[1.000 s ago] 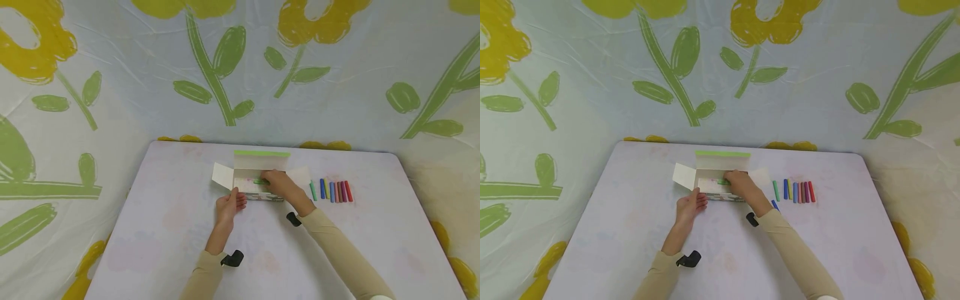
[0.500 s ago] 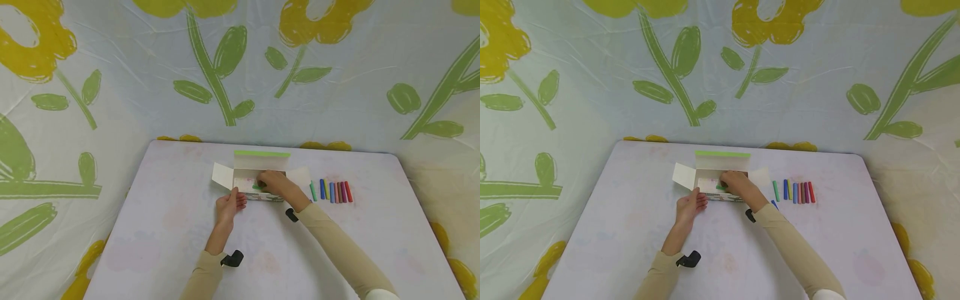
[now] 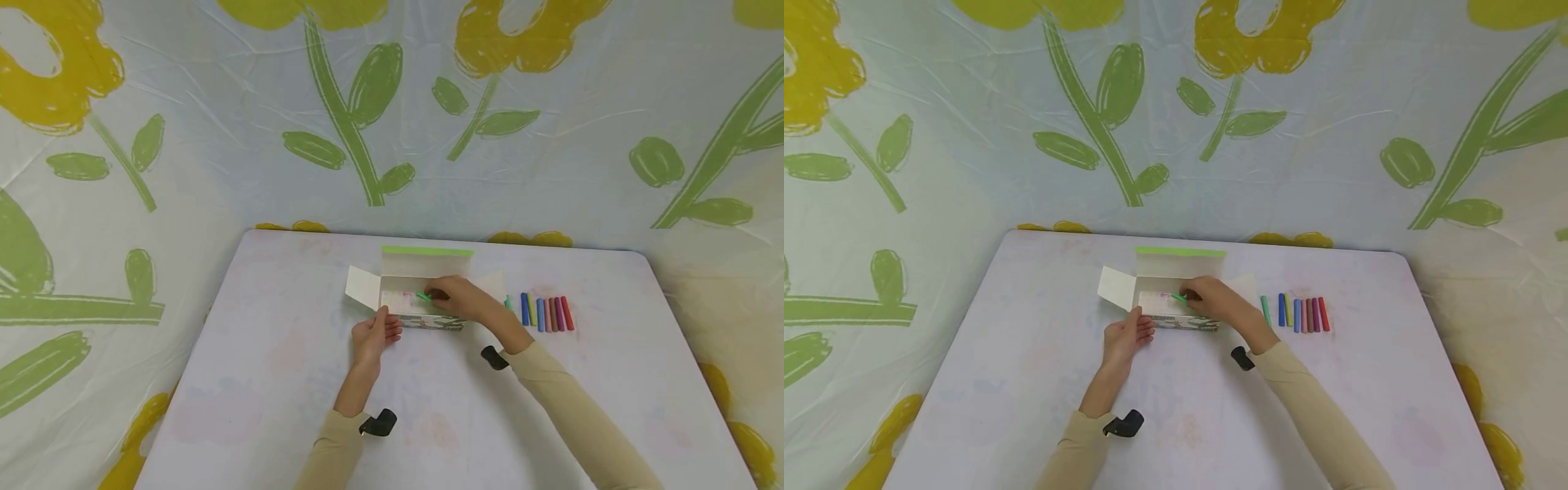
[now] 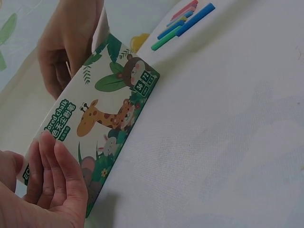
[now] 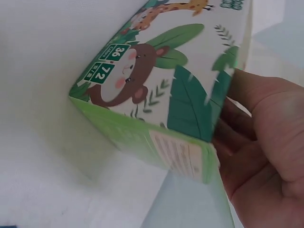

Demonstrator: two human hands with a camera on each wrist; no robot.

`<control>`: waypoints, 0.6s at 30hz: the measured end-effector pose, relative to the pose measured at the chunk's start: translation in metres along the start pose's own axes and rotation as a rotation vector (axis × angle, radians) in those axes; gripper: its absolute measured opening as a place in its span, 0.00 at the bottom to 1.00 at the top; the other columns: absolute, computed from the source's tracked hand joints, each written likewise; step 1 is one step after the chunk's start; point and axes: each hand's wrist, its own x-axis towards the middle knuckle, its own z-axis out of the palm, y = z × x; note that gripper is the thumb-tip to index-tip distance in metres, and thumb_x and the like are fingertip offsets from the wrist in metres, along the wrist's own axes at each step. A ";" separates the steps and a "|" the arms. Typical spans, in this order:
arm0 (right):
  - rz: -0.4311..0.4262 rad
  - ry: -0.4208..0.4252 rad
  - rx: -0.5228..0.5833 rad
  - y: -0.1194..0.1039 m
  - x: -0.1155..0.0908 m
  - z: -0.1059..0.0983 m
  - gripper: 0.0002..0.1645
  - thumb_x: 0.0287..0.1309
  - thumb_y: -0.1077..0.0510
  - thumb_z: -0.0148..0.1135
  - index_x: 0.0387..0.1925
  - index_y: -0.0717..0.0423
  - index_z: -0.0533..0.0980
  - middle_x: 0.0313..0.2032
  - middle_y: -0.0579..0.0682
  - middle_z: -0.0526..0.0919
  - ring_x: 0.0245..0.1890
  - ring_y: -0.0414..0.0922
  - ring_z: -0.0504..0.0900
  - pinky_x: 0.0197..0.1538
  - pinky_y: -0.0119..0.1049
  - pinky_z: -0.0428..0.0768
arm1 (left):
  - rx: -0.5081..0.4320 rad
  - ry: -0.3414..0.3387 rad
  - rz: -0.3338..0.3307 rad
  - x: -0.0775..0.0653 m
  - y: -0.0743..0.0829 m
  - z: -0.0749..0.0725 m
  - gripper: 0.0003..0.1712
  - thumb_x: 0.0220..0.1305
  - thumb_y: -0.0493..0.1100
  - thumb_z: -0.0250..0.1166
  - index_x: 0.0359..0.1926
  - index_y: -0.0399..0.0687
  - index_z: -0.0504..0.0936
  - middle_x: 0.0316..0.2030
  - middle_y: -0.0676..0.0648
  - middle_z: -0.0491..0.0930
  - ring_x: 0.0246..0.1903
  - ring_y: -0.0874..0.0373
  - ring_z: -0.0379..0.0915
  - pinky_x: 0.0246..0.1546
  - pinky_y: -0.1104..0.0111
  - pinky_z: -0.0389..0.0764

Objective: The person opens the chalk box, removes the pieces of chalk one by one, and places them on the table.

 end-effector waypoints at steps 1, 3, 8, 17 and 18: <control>0.001 0.006 0.026 0.000 -0.003 -0.002 0.10 0.65 0.71 0.65 0.47 0.67 0.82 0.41 0.57 0.86 0.41 0.49 0.84 0.47 0.45 0.85 | 0.000 0.002 0.001 0.000 -0.001 0.000 0.23 0.75 0.47 0.61 0.39 0.26 0.84 0.27 0.46 0.84 0.26 0.60 0.82 0.31 0.72 0.85; 0.005 0.021 0.068 -0.001 -0.008 -0.006 0.12 0.66 0.70 0.65 0.50 0.68 0.81 0.43 0.58 0.86 0.43 0.52 0.85 0.48 0.45 0.86 | 0.003 0.005 0.005 0.001 -0.002 0.000 0.22 0.75 0.47 0.62 0.38 0.27 0.84 0.27 0.46 0.84 0.26 0.60 0.82 0.31 0.72 0.85; 0.030 0.078 0.138 -0.001 -0.023 -0.016 0.15 0.67 0.69 0.65 0.53 0.68 0.80 0.45 0.59 0.86 0.46 0.54 0.86 0.50 0.46 0.86 | 0.008 0.001 0.013 0.001 -0.003 0.000 0.22 0.75 0.47 0.61 0.37 0.28 0.84 0.27 0.46 0.84 0.26 0.60 0.82 0.32 0.72 0.85; 0.083 0.222 0.179 0.002 -0.055 -0.032 0.15 0.68 0.65 0.65 0.54 0.65 0.79 0.46 0.58 0.86 0.48 0.54 0.85 0.51 0.48 0.86 | -0.012 0.000 0.001 0.000 0.000 0.001 0.23 0.75 0.47 0.62 0.39 0.25 0.84 0.26 0.46 0.84 0.25 0.60 0.82 0.31 0.72 0.85; 0.091 0.241 0.181 0.002 -0.058 -0.034 0.15 0.68 0.65 0.66 0.54 0.65 0.79 0.46 0.57 0.86 0.48 0.54 0.85 0.51 0.48 0.86 | -0.008 -0.001 0.000 0.000 0.000 0.000 0.23 0.75 0.47 0.62 0.39 0.26 0.84 0.27 0.46 0.84 0.25 0.60 0.82 0.31 0.72 0.85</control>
